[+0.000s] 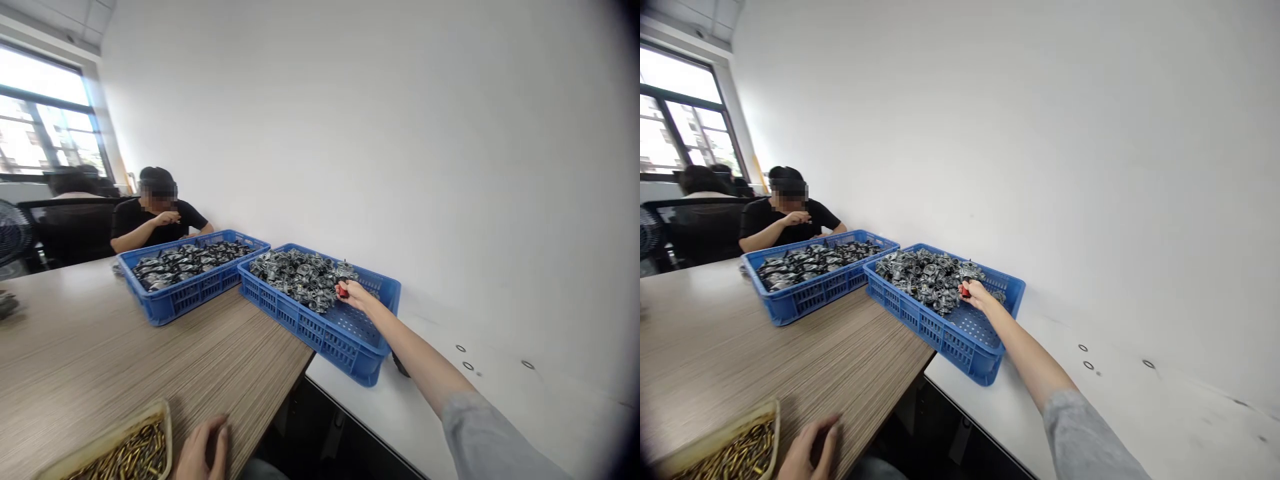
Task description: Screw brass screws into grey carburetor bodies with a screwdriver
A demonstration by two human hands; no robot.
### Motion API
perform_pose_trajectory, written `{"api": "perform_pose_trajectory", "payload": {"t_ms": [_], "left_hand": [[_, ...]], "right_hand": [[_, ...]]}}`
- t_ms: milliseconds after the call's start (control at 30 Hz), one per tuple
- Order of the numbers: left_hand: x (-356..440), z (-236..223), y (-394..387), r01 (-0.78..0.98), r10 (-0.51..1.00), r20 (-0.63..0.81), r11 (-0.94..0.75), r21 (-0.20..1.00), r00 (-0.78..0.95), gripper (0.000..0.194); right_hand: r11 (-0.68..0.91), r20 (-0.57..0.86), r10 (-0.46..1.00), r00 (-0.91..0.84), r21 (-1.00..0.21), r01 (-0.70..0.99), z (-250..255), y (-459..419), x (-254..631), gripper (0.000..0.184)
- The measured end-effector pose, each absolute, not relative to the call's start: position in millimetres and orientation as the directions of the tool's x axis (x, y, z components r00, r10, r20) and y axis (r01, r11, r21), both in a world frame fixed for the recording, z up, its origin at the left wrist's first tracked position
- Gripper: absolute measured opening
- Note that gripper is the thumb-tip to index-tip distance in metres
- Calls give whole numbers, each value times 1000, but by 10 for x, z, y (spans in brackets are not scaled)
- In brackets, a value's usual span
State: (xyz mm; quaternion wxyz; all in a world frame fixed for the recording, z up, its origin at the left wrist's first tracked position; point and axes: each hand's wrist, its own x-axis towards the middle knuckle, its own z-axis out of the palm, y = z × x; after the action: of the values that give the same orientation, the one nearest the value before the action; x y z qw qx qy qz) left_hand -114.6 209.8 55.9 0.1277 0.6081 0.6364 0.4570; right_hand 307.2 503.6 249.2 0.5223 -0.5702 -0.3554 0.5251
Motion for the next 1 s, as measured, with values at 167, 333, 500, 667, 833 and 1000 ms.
{"api": "perform_pose_trajectory", "payload": {"t_ms": [167,333,500,667,833,1000], "left_hand": [[-1011,639,2030,638,843,444,-166,752,-304,43],[-921,740,1976,592,842,420,-156,791,-338,39],[-862,920,1912,515,819,399,-151,844,-413,36],[-801,992,1870,486,787,377,-114,866,-488,32],[-742,932,1863,502,777,414,-148,852,-474,52],[-708,914,1861,511,803,377,-107,853,-461,94]], "right_hand": [[-164,-149,983,-110,-976,-143,2751,4673,2719,15],[-207,-98,872,-479,-962,-180,2910,4160,2290,17],[-309,-169,729,-663,-946,-98,2733,3644,1840,37],[-343,-253,634,-731,-939,27,2203,3302,1477,45],[-339,-319,545,-776,-930,144,1640,3199,1246,52],[-363,-371,400,-838,-904,227,1412,3207,1113,50]]}}
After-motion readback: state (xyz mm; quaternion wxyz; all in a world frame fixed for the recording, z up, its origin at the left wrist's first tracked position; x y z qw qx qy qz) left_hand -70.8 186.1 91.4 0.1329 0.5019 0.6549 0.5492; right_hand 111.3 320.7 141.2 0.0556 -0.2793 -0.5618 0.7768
